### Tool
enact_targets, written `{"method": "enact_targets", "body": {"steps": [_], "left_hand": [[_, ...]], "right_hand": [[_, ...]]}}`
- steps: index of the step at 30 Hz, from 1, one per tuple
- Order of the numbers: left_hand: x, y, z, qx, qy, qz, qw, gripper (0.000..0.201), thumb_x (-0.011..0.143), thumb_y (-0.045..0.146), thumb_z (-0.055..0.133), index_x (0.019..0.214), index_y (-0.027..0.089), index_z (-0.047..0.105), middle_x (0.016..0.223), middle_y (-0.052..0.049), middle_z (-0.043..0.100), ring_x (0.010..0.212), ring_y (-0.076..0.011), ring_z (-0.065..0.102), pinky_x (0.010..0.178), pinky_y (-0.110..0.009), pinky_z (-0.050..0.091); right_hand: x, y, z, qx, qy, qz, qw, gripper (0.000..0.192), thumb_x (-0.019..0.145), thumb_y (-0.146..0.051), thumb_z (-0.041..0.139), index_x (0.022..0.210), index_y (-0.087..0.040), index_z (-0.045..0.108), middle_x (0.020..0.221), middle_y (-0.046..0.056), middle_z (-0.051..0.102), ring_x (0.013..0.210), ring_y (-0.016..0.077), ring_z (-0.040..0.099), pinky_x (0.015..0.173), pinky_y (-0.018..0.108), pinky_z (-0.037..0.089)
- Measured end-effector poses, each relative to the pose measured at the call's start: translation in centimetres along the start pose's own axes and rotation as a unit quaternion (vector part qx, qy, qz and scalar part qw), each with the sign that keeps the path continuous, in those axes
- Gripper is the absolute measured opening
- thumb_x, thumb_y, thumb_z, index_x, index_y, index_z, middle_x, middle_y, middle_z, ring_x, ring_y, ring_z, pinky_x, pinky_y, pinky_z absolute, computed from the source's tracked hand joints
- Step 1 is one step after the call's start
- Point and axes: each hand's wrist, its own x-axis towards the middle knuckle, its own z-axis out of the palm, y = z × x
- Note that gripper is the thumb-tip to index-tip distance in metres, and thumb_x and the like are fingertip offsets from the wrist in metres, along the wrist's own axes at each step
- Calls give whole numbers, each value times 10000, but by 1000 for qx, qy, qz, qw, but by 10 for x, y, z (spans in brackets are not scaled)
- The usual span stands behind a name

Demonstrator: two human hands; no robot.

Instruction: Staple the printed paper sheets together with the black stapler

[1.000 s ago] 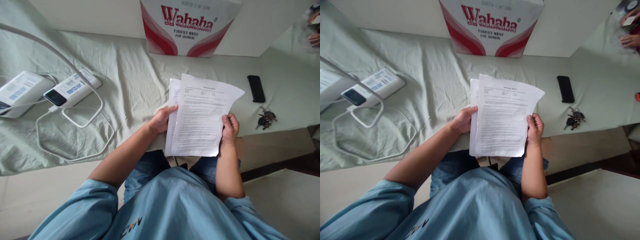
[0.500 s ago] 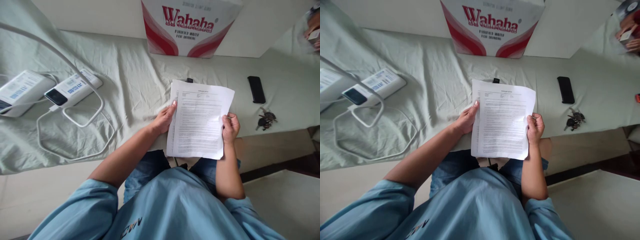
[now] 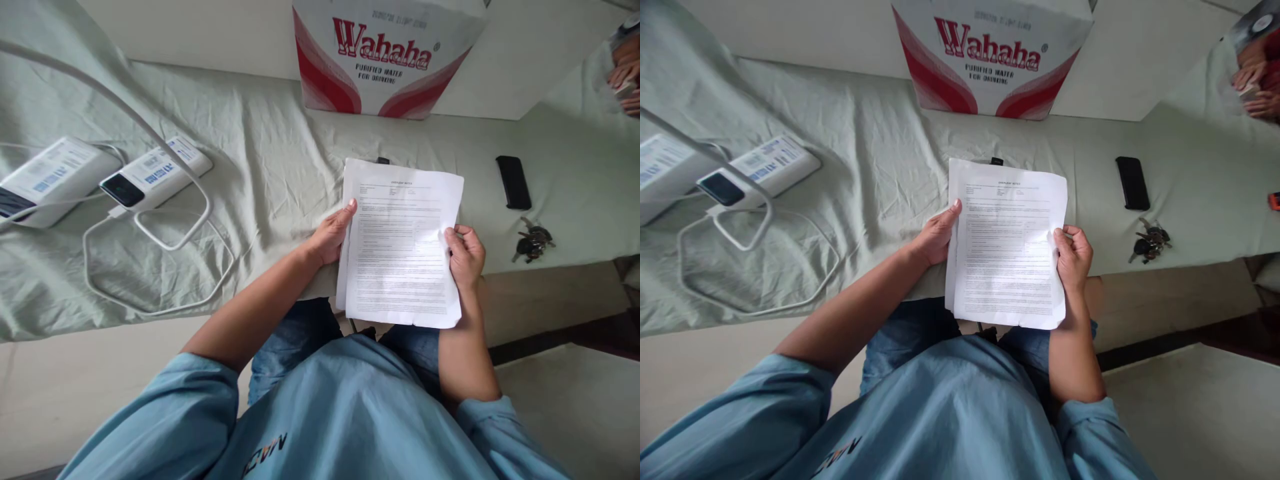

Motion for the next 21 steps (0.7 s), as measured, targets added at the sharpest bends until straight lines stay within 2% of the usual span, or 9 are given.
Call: {"method": "enact_targets", "body": {"steps": [4, 8, 15, 18, 21], "left_hand": [[6, -1, -5, -30, -40, 6, 999, 645, 903, 772, 816, 1220, 210, 818, 1116, -148, 888, 1296, -422, 795, 1156, -563, 638], [7, 1, -6, -46, -61, 2, 997, 604, 915, 722, 825, 1250, 220, 807, 1112, -143, 888, 1290, -423, 796, 1157, -562, 628], [1, 8, -3, -29, -38, -25, 999, 496, 846, 474, 937, 1204, 166, 786, 1094, -155, 882, 1155, -414, 833, 1130, -610, 627], [1, 8, -3, -32, -35, -29, 998, 491, 836, 438, 939, 1216, 171, 779, 1092, -153, 881, 1142, -407, 836, 1128, -616, 625], [2, 7, -4, -40, -60, -30, 997, 463, 869, 451, 907, 1238, 199, 785, 1083, -148, 885, 1159, -416, 834, 1110, -610, 635]], "right_hand": [[0, -3, 5, -17, -8, -15, 1000, 572, 729, -735, 918, 912, -234, 713, 695, -24, 692, 580, 137, 595, 546, 281, 463], [1, -3, 8, -15, -11, -6, 1000, 558, 712, -708, 932, 905, -230, 717, 666, -34, 677, 558, 129, 572, 519, 270, 432], [-1, -3, 13, -6, -13, -4, 1000, 554, 722, -689, 938, 936, -221, 733, 663, -25, 688, 588, 146, 607, 541, 275, 459], [-2, -2, 14, -3, -20, -5, 1000, 565, 721, -700, 942, 935, -223, 727, 646, -28, 682, 581, 144, 595, 537, 272, 449], [-3, -2, 16, -11, -25, -9, 1000, 545, 752, -693, 927, 942, -224, 723, 653, -31, 675, 581, 143, 593, 542, 277, 443]]}}
